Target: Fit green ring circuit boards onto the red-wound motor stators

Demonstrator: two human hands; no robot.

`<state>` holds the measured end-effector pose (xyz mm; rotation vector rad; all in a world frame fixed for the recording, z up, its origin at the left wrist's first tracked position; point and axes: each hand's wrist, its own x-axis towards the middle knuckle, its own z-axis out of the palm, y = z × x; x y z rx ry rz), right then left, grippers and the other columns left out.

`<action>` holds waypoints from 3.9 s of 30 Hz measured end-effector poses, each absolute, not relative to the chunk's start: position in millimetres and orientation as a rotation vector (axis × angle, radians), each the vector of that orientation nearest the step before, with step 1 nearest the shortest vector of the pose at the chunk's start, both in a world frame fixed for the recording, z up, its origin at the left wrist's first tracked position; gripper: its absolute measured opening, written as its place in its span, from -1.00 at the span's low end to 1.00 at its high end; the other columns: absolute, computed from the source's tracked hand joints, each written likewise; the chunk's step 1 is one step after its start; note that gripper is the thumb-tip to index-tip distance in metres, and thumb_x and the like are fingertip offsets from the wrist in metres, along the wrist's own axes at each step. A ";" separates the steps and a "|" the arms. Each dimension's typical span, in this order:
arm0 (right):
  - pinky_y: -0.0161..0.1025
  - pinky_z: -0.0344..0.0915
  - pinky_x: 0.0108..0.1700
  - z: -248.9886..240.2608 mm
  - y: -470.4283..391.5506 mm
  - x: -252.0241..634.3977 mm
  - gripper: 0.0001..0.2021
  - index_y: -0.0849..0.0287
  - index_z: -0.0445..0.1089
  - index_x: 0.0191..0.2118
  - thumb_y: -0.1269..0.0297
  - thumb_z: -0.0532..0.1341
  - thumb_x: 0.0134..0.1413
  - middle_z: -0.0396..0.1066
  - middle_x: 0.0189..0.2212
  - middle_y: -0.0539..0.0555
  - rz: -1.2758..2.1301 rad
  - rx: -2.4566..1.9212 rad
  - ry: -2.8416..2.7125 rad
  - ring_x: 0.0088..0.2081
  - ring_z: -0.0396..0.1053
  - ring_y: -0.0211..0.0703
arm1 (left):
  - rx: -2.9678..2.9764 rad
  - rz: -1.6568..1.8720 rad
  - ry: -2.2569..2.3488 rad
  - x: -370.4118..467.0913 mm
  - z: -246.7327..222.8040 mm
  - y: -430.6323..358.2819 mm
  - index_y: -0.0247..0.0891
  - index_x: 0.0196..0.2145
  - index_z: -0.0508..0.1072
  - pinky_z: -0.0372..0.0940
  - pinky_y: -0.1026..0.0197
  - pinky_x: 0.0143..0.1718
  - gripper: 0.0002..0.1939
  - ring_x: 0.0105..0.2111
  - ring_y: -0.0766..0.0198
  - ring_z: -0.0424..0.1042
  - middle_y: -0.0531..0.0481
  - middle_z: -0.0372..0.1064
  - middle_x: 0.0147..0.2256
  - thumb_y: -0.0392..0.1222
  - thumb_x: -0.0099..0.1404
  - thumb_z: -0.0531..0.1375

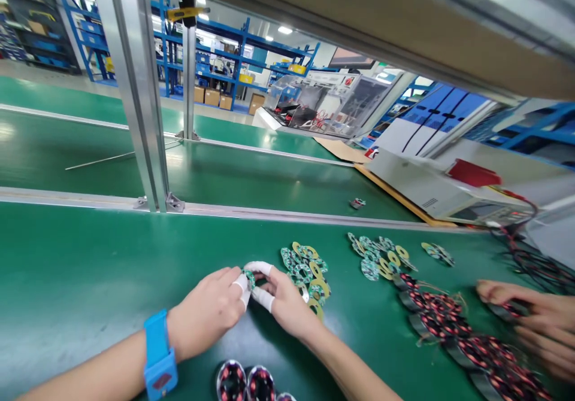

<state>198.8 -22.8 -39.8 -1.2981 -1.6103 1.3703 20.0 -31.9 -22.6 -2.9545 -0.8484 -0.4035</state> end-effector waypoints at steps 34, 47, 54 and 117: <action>-0.17 0.42 -0.24 -27.3 -17.1 197.9 -0.70 0.17 0.43 -0.23 0.21 0.32 -0.16 0.34 -0.19 0.16 1.329 -1.323 -1.721 -0.18 0.34 -0.06 | -3.191 -0.760 -1.715 19.4 -40.3 -9.8 -0.27 -0.38 0.48 0.20 0.23 -0.28 -0.79 -0.29 0.20 0.24 -0.04 0.32 -0.38 -0.06 0.16 0.24; -0.20 0.40 -0.28 -26.4 -26.8 187.4 -0.76 0.16 0.39 -0.25 0.29 0.27 -0.14 0.35 -0.24 0.12 1.145 -1.443 -1.740 -0.19 0.35 -0.06 | -3.245 -0.763 -1.699 20.8 -41.9 -4.2 -0.29 -0.43 0.48 0.14 0.28 -0.35 -0.76 -0.34 0.24 0.27 0.01 0.33 -0.44 -0.07 0.02 0.34; -0.19 0.42 -0.27 -26.8 -26.7 189.5 -0.73 0.18 0.40 -0.25 0.20 0.30 -0.13 0.32 -0.23 0.14 1.175 -1.446 -1.756 -0.21 0.34 -0.05 | -3.290 -0.752 -1.706 20.9 -45.0 -1.7 -0.29 -0.45 0.48 0.09 0.28 -0.40 -0.69 -0.39 0.26 0.24 0.01 0.30 -0.46 0.05 0.07 0.29; -0.21 0.35 -0.22 -20.3 -18.6 206.0 -0.64 0.16 0.31 -0.10 0.41 0.16 -0.11 0.29 -0.15 0.14 1.373 -1.293 -1.834 -0.14 0.29 -0.09 | -2.855 -0.532 -0.945 33.7 -39.8 -49.7 -0.39 -0.43 0.48 0.28 0.02 -0.08 -0.82 -0.07 -0.08 0.34 -0.21 0.45 -0.41 -0.35 0.24 0.09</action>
